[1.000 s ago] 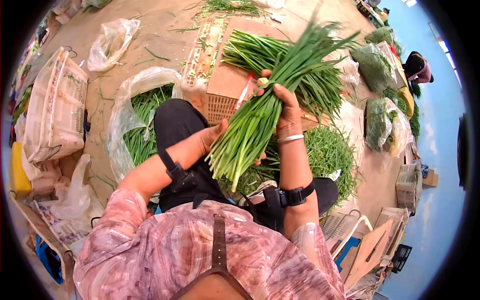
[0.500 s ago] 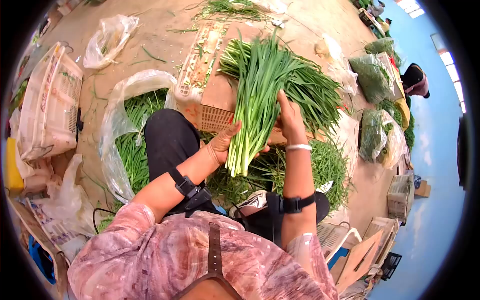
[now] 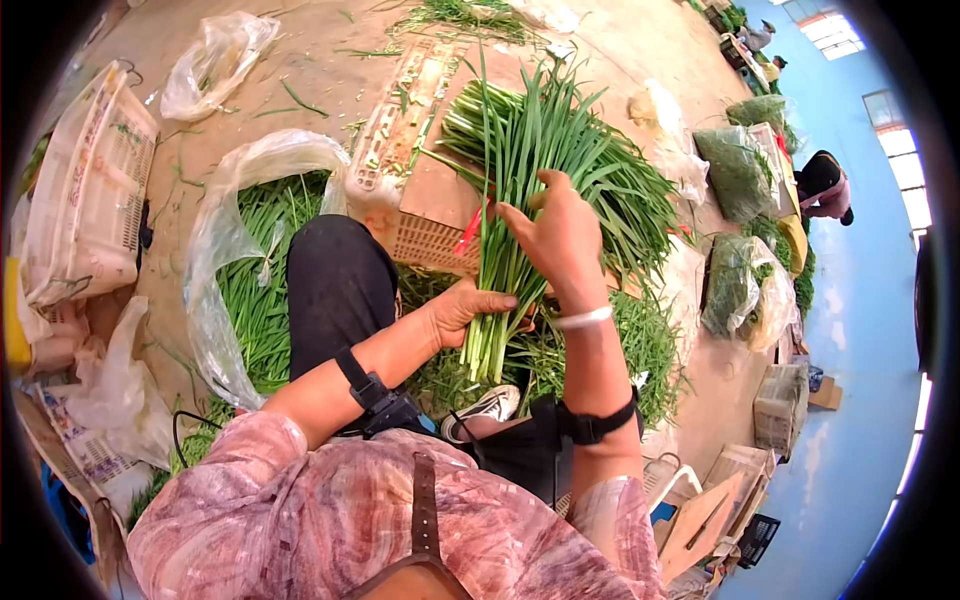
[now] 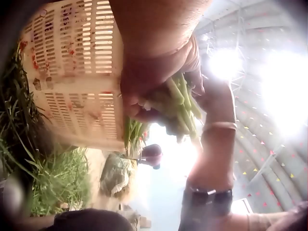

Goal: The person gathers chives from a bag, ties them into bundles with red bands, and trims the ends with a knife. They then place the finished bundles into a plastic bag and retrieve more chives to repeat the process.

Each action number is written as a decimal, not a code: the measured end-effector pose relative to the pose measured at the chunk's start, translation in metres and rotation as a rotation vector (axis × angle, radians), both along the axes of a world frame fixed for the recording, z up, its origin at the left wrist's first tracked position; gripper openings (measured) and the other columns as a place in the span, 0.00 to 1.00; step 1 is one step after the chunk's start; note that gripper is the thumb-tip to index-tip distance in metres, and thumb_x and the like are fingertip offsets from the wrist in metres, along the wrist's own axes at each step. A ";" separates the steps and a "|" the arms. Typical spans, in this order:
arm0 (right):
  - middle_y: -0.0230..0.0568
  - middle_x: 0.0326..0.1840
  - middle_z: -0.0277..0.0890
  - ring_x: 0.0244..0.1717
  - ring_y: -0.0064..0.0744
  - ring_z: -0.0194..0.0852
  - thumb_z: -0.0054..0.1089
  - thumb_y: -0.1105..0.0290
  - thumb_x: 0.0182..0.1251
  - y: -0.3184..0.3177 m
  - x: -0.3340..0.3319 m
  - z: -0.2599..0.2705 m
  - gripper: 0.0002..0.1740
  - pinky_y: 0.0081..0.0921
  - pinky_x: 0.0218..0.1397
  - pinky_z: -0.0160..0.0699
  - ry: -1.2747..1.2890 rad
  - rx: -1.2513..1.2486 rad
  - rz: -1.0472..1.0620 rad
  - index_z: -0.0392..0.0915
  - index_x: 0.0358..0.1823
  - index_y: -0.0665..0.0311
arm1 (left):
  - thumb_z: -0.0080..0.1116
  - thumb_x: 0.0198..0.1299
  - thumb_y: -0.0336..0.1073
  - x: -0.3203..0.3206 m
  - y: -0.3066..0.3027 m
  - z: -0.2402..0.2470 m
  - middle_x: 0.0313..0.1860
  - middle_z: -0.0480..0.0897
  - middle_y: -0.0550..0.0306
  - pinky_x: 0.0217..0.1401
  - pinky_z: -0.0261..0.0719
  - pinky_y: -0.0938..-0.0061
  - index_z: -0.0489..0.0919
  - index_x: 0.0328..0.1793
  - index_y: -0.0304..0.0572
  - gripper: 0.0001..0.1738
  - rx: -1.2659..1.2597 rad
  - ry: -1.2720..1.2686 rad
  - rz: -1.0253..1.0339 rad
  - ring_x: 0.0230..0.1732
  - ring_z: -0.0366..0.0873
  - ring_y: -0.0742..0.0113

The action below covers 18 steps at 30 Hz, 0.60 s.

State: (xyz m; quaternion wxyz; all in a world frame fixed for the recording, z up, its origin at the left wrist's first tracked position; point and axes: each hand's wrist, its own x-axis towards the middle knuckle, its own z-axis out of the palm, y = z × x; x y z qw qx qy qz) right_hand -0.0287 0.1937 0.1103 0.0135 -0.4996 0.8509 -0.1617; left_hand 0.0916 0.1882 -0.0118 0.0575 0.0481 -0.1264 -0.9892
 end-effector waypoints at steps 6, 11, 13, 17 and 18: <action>0.50 0.30 0.79 0.34 0.51 0.78 0.60 0.67 0.55 -0.004 -0.019 -0.003 0.09 0.39 0.38 0.76 -0.097 -0.133 0.024 0.78 0.37 0.60 | 0.67 0.48 0.41 0.002 -0.002 -0.010 0.48 0.78 0.47 0.52 0.79 0.61 0.71 0.56 0.33 0.31 0.026 0.022 0.035 0.47 0.79 0.58; 0.36 0.27 0.78 0.28 0.17 0.71 0.55 0.79 0.59 0.029 -0.010 0.036 0.06 0.15 0.32 0.69 -0.532 -0.422 0.082 0.77 0.37 0.71 | 0.51 0.42 0.74 0.003 -0.009 -0.007 0.52 0.75 0.39 0.52 0.76 0.46 0.63 0.66 0.40 0.53 0.204 0.218 -0.121 0.54 0.74 0.42; 0.37 0.35 0.78 0.35 0.18 0.71 0.53 0.80 0.61 0.039 -0.004 0.042 0.06 0.15 0.40 0.69 -0.754 -0.542 0.180 0.76 0.38 0.71 | 0.51 0.42 0.73 0.003 -0.009 -0.006 0.53 0.74 0.39 0.52 0.75 0.45 0.63 0.66 0.40 0.53 0.228 0.232 -0.127 0.54 0.73 0.41; 0.38 0.38 0.78 0.42 0.21 0.72 0.48 0.79 0.64 0.046 0.026 0.036 0.06 0.19 0.46 0.71 -1.185 -0.634 0.349 0.75 0.38 0.68 | 0.55 0.49 0.66 0.004 -0.011 -0.016 0.55 0.73 0.42 0.53 0.75 0.47 0.64 0.65 0.42 0.44 0.175 0.219 -0.158 0.59 0.71 0.51; 0.36 0.35 0.77 0.40 0.21 0.73 0.48 0.79 0.63 0.048 0.043 0.030 0.05 0.18 0.46 0.71 -1.222 -0.584 0.315 0.75 0.37 0.68 | 0.56 0.53 0.61 0.002 -0.012 -0.020 0.55 0.74 0.43 0.53 0.75 0.48 0.66 0.63 0.42 0.39 0.103 0.165 -0.158 0.60 0.70 0.55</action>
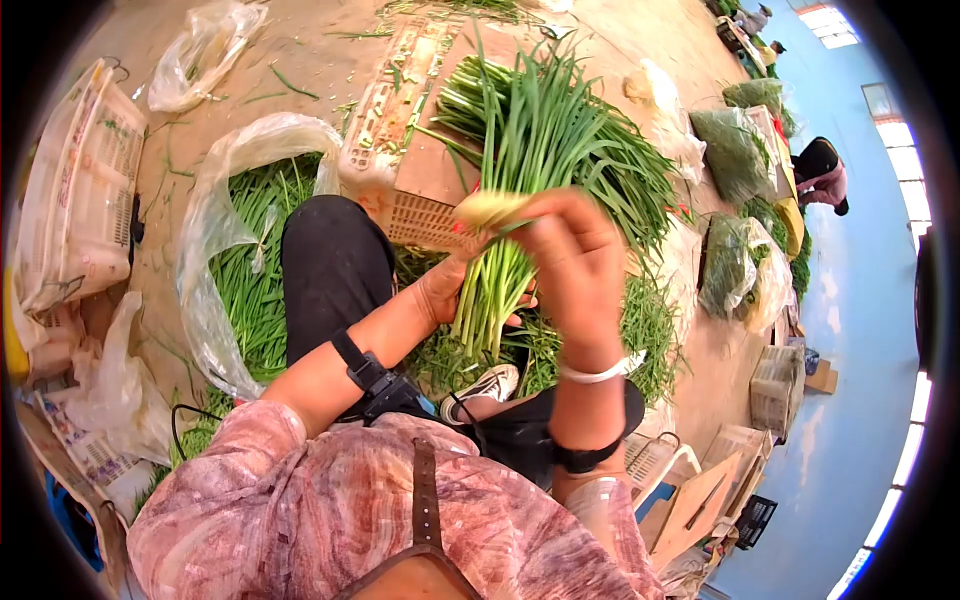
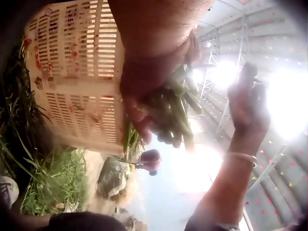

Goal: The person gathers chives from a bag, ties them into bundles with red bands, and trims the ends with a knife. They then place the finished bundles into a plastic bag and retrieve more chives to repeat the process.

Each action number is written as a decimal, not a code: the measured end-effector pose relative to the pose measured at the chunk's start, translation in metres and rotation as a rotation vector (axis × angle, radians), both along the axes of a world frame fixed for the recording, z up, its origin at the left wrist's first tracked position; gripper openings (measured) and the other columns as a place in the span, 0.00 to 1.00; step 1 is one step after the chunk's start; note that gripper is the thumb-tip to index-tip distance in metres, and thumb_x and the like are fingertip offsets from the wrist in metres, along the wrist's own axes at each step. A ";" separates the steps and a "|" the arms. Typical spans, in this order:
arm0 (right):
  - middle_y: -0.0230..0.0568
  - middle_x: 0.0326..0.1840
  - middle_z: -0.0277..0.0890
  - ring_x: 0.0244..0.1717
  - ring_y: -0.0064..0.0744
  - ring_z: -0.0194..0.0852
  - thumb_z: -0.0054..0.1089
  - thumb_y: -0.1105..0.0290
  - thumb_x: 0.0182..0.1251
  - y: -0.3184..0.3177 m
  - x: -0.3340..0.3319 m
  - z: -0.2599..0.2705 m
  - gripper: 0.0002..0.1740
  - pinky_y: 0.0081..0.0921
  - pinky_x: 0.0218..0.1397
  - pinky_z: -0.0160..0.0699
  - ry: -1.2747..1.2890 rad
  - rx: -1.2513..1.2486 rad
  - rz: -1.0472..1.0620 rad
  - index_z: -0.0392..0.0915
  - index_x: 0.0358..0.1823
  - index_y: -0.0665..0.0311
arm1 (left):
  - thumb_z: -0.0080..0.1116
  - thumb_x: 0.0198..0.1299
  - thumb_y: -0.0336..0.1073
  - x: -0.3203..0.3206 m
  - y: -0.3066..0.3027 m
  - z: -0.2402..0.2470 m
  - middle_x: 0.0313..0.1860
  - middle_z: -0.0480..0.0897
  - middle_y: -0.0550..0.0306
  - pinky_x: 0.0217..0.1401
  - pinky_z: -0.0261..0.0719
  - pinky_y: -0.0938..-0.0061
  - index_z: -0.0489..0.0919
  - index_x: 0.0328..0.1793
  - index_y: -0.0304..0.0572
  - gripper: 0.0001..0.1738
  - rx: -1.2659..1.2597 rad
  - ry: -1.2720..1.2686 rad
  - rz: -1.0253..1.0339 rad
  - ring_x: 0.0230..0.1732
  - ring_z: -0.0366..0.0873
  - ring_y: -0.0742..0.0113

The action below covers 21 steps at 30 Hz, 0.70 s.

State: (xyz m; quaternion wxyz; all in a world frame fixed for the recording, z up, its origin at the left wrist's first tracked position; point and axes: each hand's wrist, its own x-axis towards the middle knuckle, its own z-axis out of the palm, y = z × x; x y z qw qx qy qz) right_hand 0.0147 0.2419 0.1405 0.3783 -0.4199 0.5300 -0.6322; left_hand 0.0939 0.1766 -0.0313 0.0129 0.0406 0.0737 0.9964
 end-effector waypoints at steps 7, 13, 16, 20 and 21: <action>0.40 0.29 0.71 0.32 0.30 0.72 0.49 0.73 0.64 0.006 0.104 -0.014 0.05 0.24 0.36 0.70 -0.067 0.000 0.654 0.69 0.35 0.68 | 0.58 0.57 0.37 -0.006 0.002 -0.007 0.44 0.80 0.46 0.39 0.85 0.64 0.71 0.56 0.33 0.22 -0.092 -0.276 0.011 0.44 0.81 0.55; 0.39 0.24 0.74 0.25 0.28 0.72 0.57 0.70 0.55 0.069 0.006 0.021 0.08 0.23 0.30 0.71 -0.025 0.024 0.283 0.76 0.26 0.68 | 0.55 0.58 0.39 0.000 -0.001 -0.004 0.52 0.75 0.37 0.44 0.83 0.61 0.66 0.61 0.32 0.27 0.120 -0.132 -0.067 0.50 0.77 0.46; 0.38 0.23 0.73 0.21 0.25 0.70 0.57 0.68 0.55 0.128 -0.064 0.015 0.09 0.21 0.21 0.67 -0.139 0.123 -0.363 0.75 0.31 0.68 | 0.58 0.57 0.45 0.000 -0.004 -0.007 0.55 0.71 0.32 0.46 0.82 0.59 0.63 0.63 0.32 0.33 0.189 0.027 -0.089 0.52 0.75 0.41; 0.47 0.33 0.75 0.32 0.39 0.74 0.62 0.65 0.54 0.187 -0.142 -0.032 0.19 0.32 0.37 0.73 0.747 0.598 -0.760 0.73 0.44 0.68 | 0.61 0.55 0.44 0.001 -0.005 -0.016 0.52 0.74 0.35 0.45 0.82 0.61 0.64 0.63 0.33 0.34 0.150 0.037 -0.066 0.47 0.78 0.49; 0.50 0.37 0.75 0.38 0.45 0.74 0.63 0.64 0.53 0.193 -0.148 -0.037 0.22 0.36 0.44 0.73 1.283 0.831 -0.784 0.72 0.47 0.68 | 0.61 0.55 0.43 0.001 -0.005 -0.020 0.50 0.75 0.36 0.45 0.82 0.62 0.64 0.63 0.32 0.34 0.124 0.030 -0.066 0.46 0.79 0.51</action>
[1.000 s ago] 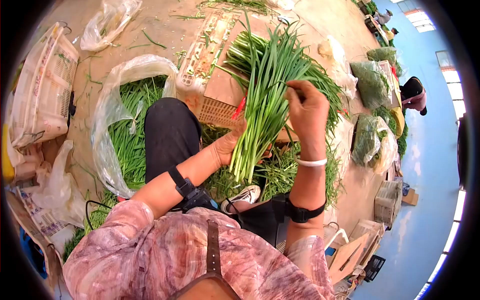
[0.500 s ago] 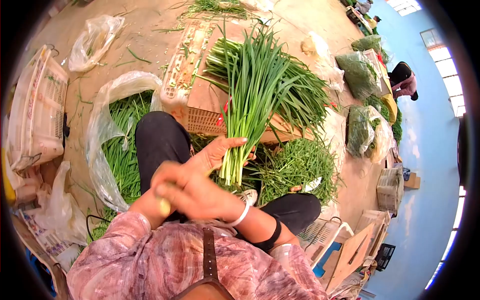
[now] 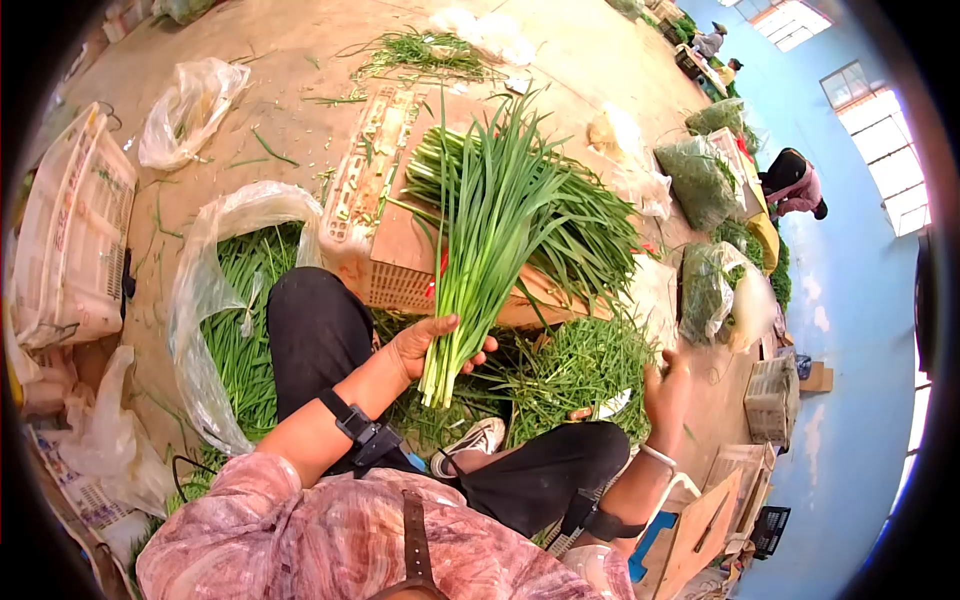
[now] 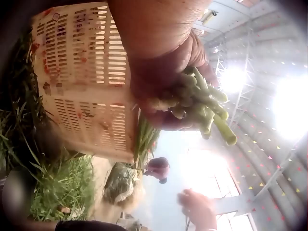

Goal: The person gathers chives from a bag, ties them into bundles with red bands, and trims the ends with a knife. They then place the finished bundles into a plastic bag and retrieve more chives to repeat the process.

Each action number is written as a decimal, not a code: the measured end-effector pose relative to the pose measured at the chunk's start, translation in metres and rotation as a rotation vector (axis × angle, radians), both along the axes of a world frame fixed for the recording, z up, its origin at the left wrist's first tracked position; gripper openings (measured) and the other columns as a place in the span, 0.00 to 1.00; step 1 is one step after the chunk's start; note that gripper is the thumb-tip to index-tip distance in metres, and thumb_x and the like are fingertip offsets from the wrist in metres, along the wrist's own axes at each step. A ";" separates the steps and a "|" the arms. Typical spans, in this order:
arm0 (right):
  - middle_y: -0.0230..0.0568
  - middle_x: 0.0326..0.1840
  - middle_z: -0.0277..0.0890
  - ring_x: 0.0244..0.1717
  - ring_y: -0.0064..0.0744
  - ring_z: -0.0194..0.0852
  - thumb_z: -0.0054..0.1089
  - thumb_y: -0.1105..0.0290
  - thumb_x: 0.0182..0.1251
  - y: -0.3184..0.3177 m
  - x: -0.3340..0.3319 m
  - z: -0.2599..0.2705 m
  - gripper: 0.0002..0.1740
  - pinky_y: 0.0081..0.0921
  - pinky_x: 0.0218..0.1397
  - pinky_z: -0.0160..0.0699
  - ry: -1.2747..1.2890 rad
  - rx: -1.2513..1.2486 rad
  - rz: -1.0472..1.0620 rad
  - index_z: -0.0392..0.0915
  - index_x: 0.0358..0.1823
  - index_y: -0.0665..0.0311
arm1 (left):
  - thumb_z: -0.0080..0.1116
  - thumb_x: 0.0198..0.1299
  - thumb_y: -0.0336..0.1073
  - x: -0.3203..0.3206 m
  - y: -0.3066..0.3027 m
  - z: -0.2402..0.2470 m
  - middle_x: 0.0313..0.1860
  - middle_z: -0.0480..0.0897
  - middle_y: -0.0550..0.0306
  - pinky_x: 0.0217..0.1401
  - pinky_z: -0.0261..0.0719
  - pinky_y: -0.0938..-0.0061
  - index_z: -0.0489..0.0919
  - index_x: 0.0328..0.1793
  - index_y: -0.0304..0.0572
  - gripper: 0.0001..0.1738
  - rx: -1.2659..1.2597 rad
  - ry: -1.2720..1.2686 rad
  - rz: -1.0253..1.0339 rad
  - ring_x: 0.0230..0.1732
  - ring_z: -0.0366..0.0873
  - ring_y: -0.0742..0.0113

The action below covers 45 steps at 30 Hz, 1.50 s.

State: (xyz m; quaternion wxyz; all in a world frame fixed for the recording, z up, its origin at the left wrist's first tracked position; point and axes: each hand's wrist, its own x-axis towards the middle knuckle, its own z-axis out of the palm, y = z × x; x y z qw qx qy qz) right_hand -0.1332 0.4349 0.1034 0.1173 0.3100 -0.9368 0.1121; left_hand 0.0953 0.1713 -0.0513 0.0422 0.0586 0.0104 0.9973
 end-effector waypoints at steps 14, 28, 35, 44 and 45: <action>0.39 0.25 0.75 0.12 0.22 0.67 0.61 0.66 0.59 -0.187 0.122 -0.068 0.15 0.17 0.07 0.61 -1.449 -0.692 0.267 0.74 0.39 0.72 | 0.61 0.46 0.29 0.007 0.001 0.009 0.33 0.79 0.44 0.31 0.80 0.69 0.72 0.50 0.32 0.22 -0.342 -0.224 0.061 0.28 0.80 0.58; 0.40 0.29 0.75 0.13 0.24 0.69 0.56 0.58 0.62 -0.174 0.119 -0.106 0.21 0.20 0.09 0.66 -1.651 -1.052 0.083 0.67 0.47 0.66 | 0.58 0.53 0.31 0.019 0.000 0.009 0.51 0.75 0.36 0.52 0.77 0.52 0.66 0.61 0.31 0.28 -0.249 -0.095 0.040 0.52 0.75 0.42; 0.41 0.28 0.75 0.14 0.26 0.70 0.55 0.58 0.63 -0.173 0.111 -0.126 0.19 0.19 0.09 0.67 -1.751 -1.049 0.046 0.69 0.45 0.68 | 0.55 0.57 0.34 0.018 -0.001 -0.003 0.52 0.74 0.32 0.49 0.79 0.55 0.64 0.63 0.33 0.27 -0.192 -0.200 -0.011 0.52 0.75 0.39; 0.40 0.41 0.75 0.38 0.30 0.74 0.69 0.56 0.52 -0.170 0.123 -0.108 0.32 0.26 0.39 0.75 -1.496 -0.986 0.267 0.67 0.52 0.69 | 0.64 0.47 0.27 0.007 0.017 0.027 0.33 0.81 0.54 0.29 0.79 0.74 0.76 0.45 0.35 0.17 -0.832 -0.625 0.330 0.29 0.79 0.67; 0.38 0.42 0.75 0.42 0.29 0.72 0.71 0.63 0.49 -0.176 0.129 -0.105 0.30 0.28 0.46 0.73 -1.415 -1.009 0.280 0.69 0.51 0.68 | 0.66 0.45 0.28 0.005 0.023 0.033 0.32 0.81 0.56 0.30 0.77 0.74 0.77 0.41 0.34 0.16 -1.053 -0.711 0.443 0.29 0.78 0.68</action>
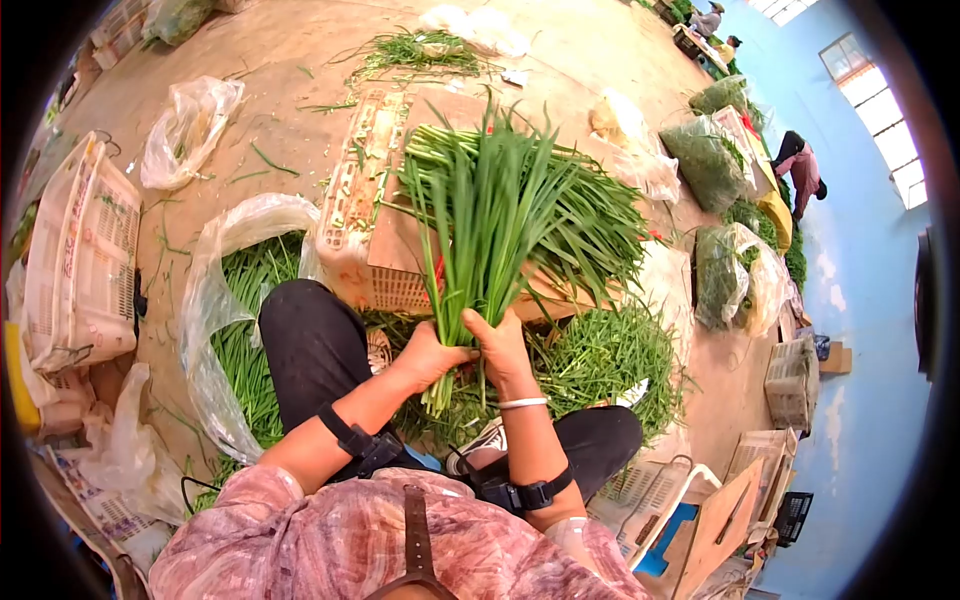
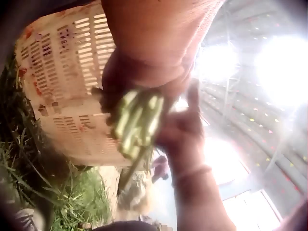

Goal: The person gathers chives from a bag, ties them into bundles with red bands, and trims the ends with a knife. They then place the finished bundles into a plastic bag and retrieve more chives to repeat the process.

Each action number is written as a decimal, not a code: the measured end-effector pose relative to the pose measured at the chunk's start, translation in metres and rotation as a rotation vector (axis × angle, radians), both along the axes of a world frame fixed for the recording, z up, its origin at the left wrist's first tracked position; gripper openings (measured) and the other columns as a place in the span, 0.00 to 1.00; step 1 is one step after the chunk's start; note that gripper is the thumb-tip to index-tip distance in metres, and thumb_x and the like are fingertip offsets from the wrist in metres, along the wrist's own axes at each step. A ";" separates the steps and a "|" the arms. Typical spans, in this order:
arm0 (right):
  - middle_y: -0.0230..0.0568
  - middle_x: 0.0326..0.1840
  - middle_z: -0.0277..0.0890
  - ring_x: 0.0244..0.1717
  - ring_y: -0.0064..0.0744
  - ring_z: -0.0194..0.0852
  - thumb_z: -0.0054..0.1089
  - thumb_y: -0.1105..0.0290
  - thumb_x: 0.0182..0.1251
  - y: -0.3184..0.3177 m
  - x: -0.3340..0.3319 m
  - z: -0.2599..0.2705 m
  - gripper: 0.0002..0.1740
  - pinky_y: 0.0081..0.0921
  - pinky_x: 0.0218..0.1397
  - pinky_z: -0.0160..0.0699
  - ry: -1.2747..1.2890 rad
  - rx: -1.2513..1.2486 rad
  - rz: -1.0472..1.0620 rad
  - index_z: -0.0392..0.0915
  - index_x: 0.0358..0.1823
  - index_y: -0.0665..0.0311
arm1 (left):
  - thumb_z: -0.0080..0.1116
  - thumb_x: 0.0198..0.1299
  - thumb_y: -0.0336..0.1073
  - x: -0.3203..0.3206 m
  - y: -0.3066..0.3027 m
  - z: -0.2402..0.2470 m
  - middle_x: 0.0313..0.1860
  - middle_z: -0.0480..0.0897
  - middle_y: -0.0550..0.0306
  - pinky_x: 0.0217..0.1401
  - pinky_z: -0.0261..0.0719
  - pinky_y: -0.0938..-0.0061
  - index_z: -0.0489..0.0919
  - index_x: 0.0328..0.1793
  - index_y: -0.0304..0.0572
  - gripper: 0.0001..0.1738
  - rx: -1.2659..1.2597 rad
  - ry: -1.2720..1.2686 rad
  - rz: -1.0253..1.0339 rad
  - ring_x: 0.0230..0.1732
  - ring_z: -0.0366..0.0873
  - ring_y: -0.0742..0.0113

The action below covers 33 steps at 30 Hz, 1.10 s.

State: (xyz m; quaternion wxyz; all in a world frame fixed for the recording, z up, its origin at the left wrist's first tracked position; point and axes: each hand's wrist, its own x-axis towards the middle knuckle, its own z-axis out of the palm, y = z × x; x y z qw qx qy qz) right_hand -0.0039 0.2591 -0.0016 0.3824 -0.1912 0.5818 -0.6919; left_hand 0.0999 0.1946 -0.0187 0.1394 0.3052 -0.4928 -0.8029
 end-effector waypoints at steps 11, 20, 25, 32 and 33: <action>0.42 0.43 0.74 0.42 0.35 0.74 0.58 0.68 0.62 -0.009 0.004 -0.012 0.20 0.34 0.46 0.76 -0.448 -0.099 -0.241 0.67 0.51 0.70 | 0.56 0.57 0.30 0.022 -0.025 -0.031 0.41 0.80 0.46 0.41 0.83 0.56 0.72 0.53 0.33 0.17 0.786 0.243 -0.142 0.37 0.82 0.55; 0.45 0.45 0.74 0.40 0.36 0.75 0.56 0.60 0.63 -0.004 -0.023 -0.008 0.25 0.32 0.43 0.77 -0.238 0.170 0.156 0.66 0.54 0.71 | 0.53 0.61 0.44 0.022 -0.024 -0.030 0.51 0.75 0.33 0.51 0.79 0.56 0.67 0.59 0.28 0.28 1.034 0.348 -0.337 0.53 0.73 0.38; 0.43 0.46 0.74 0.42 0.34 0.75 0.56 0.59 0.63 -0.002 -0.020 -0.002 0.25 0.31 0.44 0.77 -0.343 0.097 0.125 0.66 0.55 0.68 | 0.53 0.58 0.48 0.024 -0.025 -0.009 0.62 0.62 0.24 0.62 0.67 0.51 0.59 0.65 0.25 0.37 1.032 0.545 -0.469 0.64 0.61 0.34; 0.42 0.38 0.76 0.31 0.29 0.76 0.52 0.51 0.64 -0.009 -0.016 -0.006 0.27 0.24 0.29 0.79 -0.219 0.131 0.141 0.67 0.52 0.68 | 0.58 0.57 0.34 0.024 -0.017 -0.010 0.47 0.77 0.37 0.47 0.81 0.56 0.71 0.55 0.31 0.21 0.908 0.423 -0.303 0.48 0.78 0.43; 0.42 0.38 0.75 0.32 0.29 0.76 0.50 0.48 0.65 -0.009 -0.016 -0.010 0.29 0.26 0.29 0.78 -0.227 0.161 0.171 0.66 0.52 0.70 | 0.59 0.56 0.32 0.023 -0.015 -0.010 0.42 0.79 0.41 0.41 0.83 0.60 0.72 0.52 0.32 0.19 0.817 0.339 -0.258 0.42 0.80 0.48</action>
